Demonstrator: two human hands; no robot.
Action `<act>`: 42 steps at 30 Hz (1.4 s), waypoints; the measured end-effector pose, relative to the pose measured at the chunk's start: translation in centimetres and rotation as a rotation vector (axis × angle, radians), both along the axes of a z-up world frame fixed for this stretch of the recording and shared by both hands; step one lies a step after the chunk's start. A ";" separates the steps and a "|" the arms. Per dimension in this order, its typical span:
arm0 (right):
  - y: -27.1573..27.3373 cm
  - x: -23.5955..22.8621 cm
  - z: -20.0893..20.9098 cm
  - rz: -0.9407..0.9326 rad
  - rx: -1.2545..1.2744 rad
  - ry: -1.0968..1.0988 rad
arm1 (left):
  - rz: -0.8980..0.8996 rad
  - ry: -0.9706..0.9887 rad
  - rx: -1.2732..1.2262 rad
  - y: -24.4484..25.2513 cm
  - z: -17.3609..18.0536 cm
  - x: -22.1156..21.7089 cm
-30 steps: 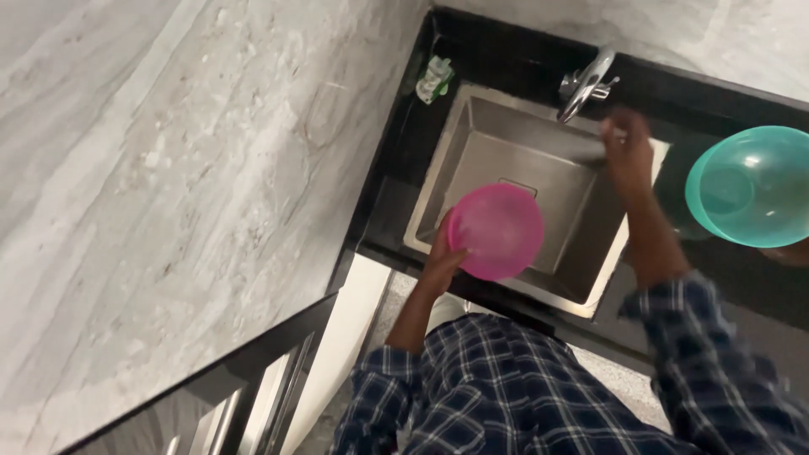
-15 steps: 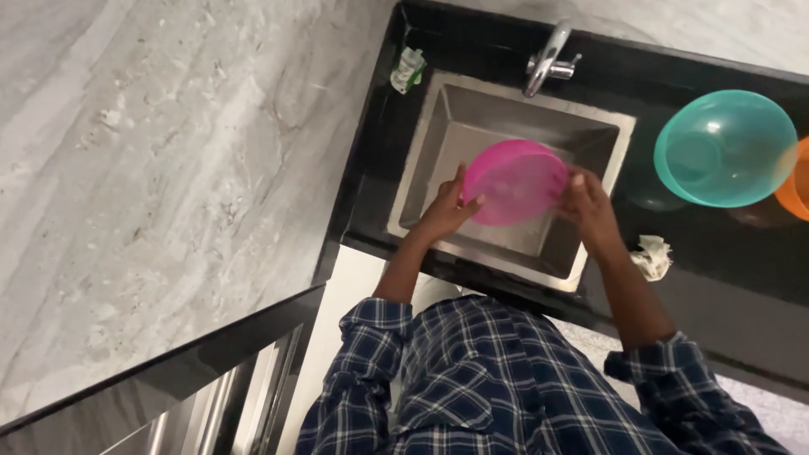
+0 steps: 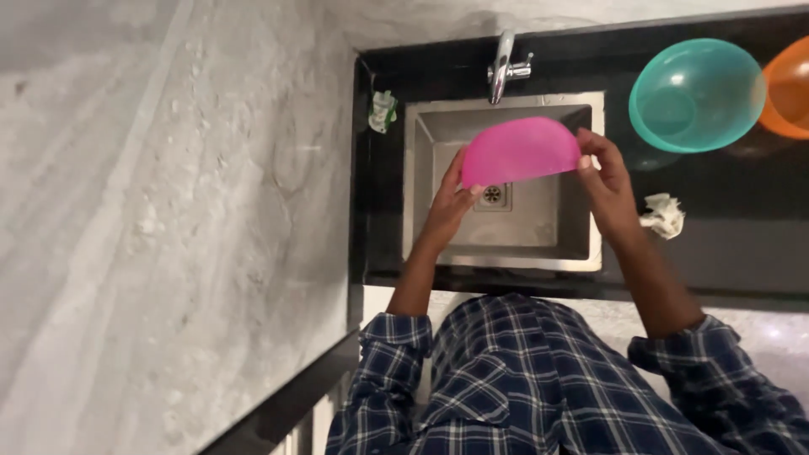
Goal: Washing several plastic bowls in a sink using water and a cloth.
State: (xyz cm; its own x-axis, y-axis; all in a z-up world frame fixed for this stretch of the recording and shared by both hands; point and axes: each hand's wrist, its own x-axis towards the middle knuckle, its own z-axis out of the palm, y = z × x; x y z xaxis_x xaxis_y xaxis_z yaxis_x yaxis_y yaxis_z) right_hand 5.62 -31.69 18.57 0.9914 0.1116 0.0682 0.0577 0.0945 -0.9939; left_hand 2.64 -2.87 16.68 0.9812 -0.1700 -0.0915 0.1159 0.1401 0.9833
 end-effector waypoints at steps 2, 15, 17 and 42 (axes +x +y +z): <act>0.7 -0.9 2.3 0.007 -0.060 -0.129 | -0.019 -0.107 -0.008 0.5 2.2 0.1; 3.9 -6.4 0.0 -0.135 -0.164 -0.202 | -0.195 -0.254 -0.020 3.3 0.6 -0.2; 3.9 -7.2 -0.3 -0.177 -0.188 -0.221 | -0.153 -0.292 -0.070 2.9 0.6 -0.6; -7.1 -15.6 -5.0 -0.559 -0.004 0.325 | -0.244 0.027 0.108 -9.3 -10.6 -3.4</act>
State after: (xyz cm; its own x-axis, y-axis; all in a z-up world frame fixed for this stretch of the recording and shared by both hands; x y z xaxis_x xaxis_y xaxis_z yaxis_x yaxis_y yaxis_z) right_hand -10.00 -38.75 13.58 0.8699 -0.4284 -0.2443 -0.2067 0.1331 -0.9693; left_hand -0.80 -12.22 6.10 0.9095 -0.3886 -0.1477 0.1599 -0.0009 0.9871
